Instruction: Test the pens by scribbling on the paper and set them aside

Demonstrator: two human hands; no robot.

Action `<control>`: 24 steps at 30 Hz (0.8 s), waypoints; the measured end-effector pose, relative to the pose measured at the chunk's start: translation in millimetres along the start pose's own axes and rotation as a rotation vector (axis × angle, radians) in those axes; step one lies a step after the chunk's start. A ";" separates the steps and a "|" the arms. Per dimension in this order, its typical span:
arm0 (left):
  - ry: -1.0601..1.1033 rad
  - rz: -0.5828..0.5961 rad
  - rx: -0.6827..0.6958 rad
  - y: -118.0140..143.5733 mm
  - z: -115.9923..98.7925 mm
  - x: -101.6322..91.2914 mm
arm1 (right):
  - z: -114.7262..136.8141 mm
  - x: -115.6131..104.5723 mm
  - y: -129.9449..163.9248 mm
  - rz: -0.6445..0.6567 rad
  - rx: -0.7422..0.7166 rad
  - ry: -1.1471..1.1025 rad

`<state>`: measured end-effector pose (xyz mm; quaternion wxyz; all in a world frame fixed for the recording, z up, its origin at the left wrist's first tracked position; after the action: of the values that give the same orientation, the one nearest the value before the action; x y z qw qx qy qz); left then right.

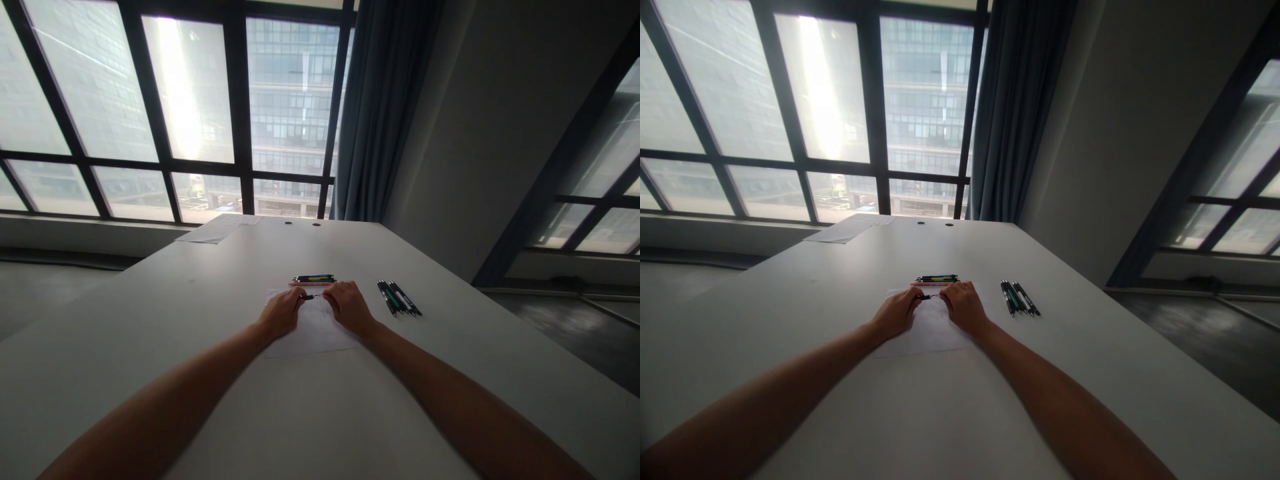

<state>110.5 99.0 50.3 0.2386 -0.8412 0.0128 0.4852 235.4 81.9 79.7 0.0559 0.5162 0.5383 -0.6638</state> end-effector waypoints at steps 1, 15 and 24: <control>0.002 -0.001 0.008 0.2 -0.6 -0.1 | 1.4 -0.7 -0.4 -0.001 -0.006 0.002; 0.036 -0.021 0.021 0.9 -0.1 -0.5 | -4.1 -2.1 2.4 -0.029 0.036 0.028; 0.088 0.007 0.067 1.4 -6.4 0.2 | 5.4 0.4 1.8 -0.111 -0.036 -0.144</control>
<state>115.4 95.1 52.2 0.2640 -0.8532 0.0424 0.4478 232.9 77.2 77.6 0.0669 0.4355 0.5723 -0.6916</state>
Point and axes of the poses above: each hand's wrist, its own y-axis away from the middle knuckle, its own x-axis out of the palm, z = x × y, the point moved 10 cm from there along -y, towards the middle knuckle, and after that the axes turned 11 degrees about -x, right-handed, at the moved point
